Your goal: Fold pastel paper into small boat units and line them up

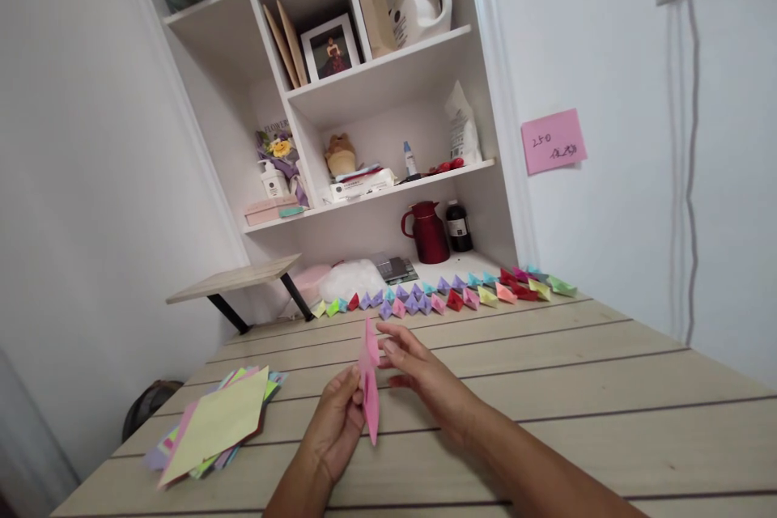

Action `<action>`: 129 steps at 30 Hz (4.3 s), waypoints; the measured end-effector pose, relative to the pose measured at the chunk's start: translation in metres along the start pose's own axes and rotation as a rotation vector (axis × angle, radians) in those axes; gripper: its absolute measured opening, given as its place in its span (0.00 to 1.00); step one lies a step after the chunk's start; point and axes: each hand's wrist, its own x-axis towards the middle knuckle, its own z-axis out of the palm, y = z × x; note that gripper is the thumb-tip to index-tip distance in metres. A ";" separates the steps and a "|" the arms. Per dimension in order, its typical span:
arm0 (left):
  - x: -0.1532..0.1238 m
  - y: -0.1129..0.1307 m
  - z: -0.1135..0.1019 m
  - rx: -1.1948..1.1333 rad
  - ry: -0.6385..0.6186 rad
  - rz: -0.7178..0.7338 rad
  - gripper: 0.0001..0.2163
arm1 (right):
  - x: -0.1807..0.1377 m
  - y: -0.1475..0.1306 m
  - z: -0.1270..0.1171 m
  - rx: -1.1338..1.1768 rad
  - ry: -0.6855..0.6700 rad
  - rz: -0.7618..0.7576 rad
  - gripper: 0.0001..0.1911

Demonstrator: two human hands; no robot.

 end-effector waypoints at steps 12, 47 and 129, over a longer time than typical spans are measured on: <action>0.000 0.000 -0.001 0.087 -0.073 -0.017 0.10 | -0.002 -0.004 -0.004 -0.058 -0.018 -0.094 0.22; 0.001 0.003 -0.001 0.067 -0.073 -0.036 0.13 | -0.006 -0.009 -0.007 -0.064 -0.360 -0.009 0.37; 0.005 0.002 -0.007 0.044 -0.062 0.018 0.11 | -0.004 -0.009 -0.005 -0.146 -0.330 -0.043 0.31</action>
